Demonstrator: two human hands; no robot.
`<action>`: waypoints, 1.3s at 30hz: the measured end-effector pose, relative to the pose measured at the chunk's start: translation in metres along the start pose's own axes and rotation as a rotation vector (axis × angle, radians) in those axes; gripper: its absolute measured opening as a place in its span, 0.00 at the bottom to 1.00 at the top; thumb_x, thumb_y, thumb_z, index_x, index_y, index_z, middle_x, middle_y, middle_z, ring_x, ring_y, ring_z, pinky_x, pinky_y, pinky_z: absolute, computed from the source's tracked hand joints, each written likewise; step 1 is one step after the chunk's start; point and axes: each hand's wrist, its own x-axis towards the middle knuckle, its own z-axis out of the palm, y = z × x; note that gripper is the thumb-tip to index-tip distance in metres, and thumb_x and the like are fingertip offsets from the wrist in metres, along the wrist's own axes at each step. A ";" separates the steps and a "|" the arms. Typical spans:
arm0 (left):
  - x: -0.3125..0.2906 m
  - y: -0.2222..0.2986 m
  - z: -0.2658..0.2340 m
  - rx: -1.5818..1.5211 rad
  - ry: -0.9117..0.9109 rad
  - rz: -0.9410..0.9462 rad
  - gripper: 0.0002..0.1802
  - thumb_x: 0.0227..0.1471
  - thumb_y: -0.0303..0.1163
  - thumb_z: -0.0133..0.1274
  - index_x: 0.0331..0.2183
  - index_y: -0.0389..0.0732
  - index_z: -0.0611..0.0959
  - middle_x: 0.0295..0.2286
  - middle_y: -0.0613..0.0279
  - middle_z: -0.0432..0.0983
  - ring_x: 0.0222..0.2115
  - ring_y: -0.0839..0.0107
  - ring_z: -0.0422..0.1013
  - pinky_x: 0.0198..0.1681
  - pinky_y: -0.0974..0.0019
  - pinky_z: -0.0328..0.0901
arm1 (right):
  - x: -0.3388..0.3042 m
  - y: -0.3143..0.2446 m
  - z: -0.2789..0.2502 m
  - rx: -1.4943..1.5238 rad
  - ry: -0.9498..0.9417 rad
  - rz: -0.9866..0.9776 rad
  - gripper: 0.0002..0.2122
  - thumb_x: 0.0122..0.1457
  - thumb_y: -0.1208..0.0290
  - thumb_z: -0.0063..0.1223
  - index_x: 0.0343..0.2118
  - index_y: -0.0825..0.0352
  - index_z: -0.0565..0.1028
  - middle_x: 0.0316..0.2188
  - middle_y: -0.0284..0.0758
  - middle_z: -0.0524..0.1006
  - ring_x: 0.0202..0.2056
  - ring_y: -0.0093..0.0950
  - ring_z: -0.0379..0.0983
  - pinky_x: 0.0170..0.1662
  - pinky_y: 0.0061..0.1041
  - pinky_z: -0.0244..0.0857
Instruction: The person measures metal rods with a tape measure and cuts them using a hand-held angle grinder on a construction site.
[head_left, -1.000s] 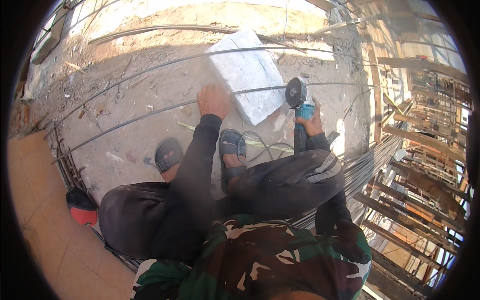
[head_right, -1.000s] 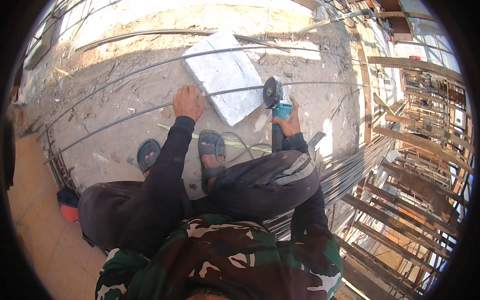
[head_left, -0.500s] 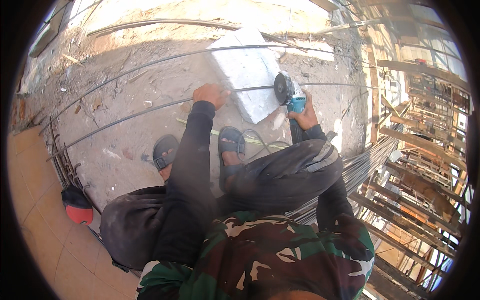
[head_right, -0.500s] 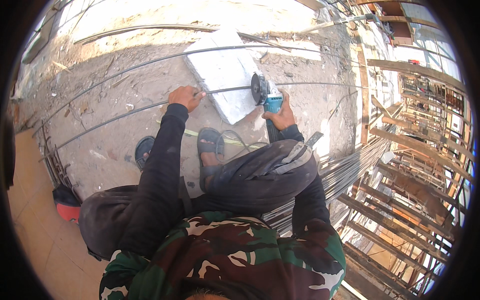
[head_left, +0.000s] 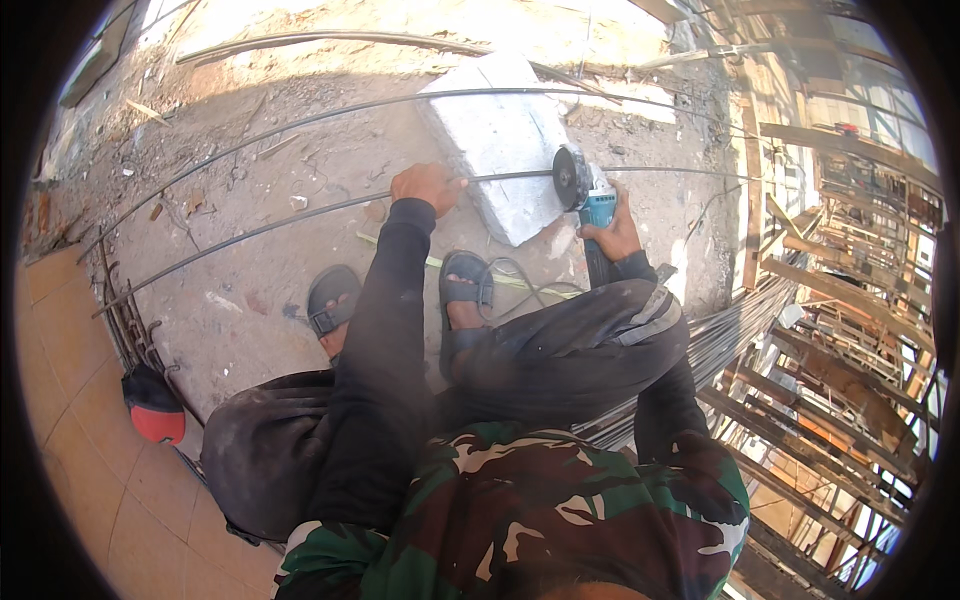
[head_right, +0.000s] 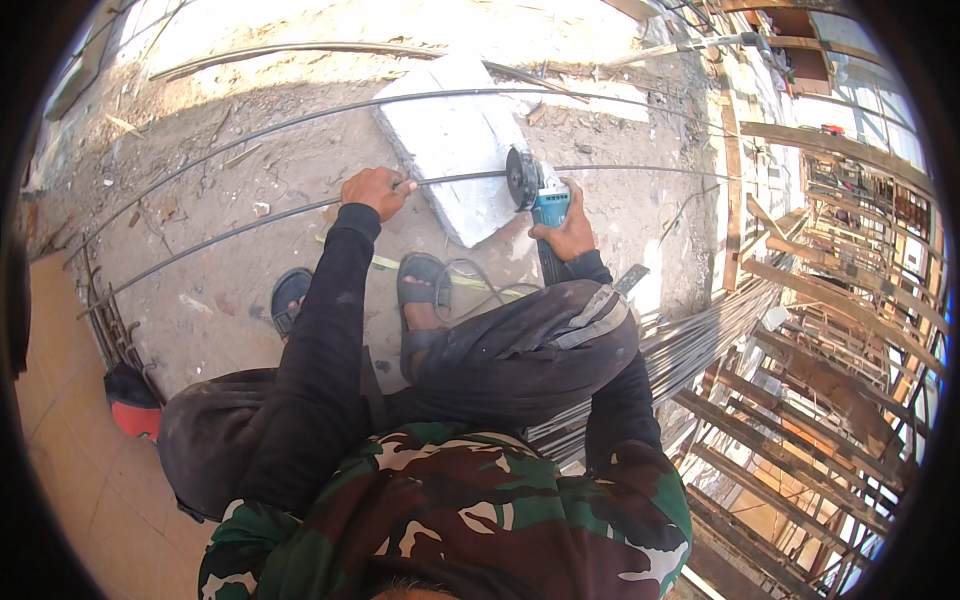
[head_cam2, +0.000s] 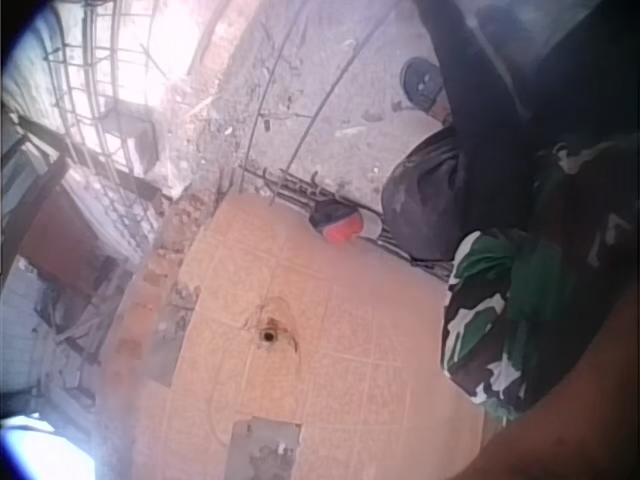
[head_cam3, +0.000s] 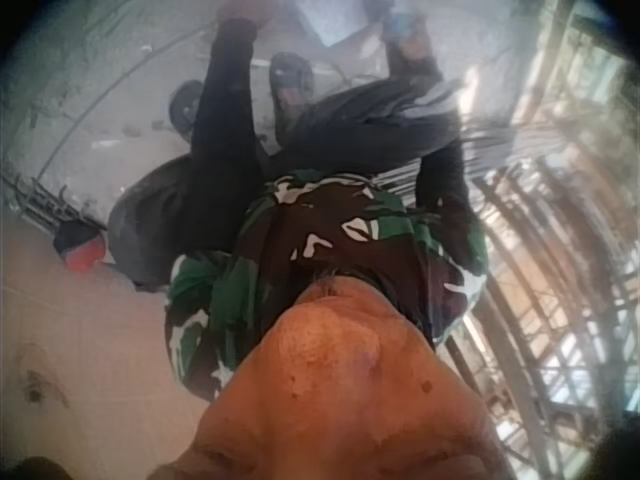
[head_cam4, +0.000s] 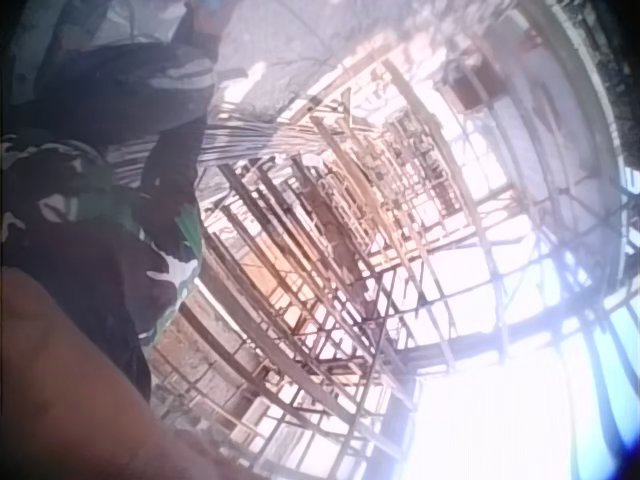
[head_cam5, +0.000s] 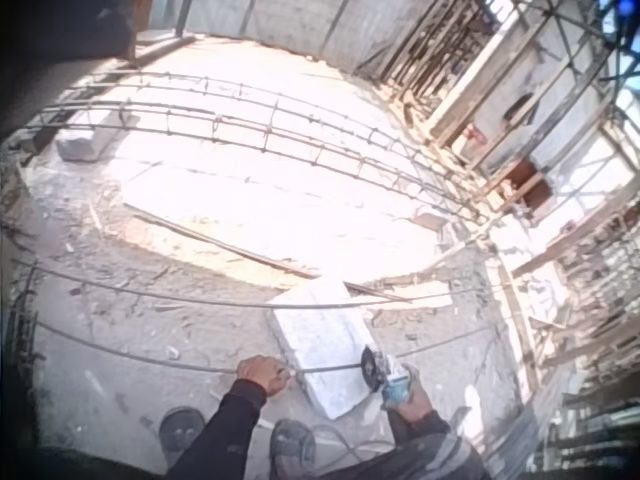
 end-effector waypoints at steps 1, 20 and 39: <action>0.000 0.000 0.000 0.002 0.001 0.004 0.22 0.51 0.57 0.52 0.39 0.54 0.86 0.31 0.55 0.81 0.35 0.57 0.77 0.40 0.56 0.69 | 0.000 0.000 0.000 -0.021 0.007 -0.002 0.46 0.35 0.75 0.66 0.60 0.62 0.52 0.45 0.43 0.72 0.46 0.36 0.70 0.52 0.30 0.63; -0.002 0.000 0.003 -0.036 0.011 0.000 0.24 0.52 0.57 0.51 0.32 0.47 0.87 0.28 0.54 0.81 0.35 0.55 0.76 0.39 0.53 0.67 | 0.013 -0.005 -0.003 -0.094 -0.013 0.027 0.47 0.34 0.73 0.66 0.60 0.65 0.52 0.44 0.46 0.72 0.45 0.38 0.70 0.52 0.31 0.64; -0.008 0.005 0.000 -0.094 0.069 0.036 0.21 0.51 0.53 0.53 0.30 0.46 0.86 0.26 0.51 0.80 0.33 0.53 0.76 0.37 0.53 0.66 | 0.014 -0.013 -0.005 -0.138 -0.014 0.069 0.47 0.34 0.73 0.66 0.61 0.62 0.52 0.42 0.44 0.73 0.44 0.38 0.71 0.50 0.30 0.65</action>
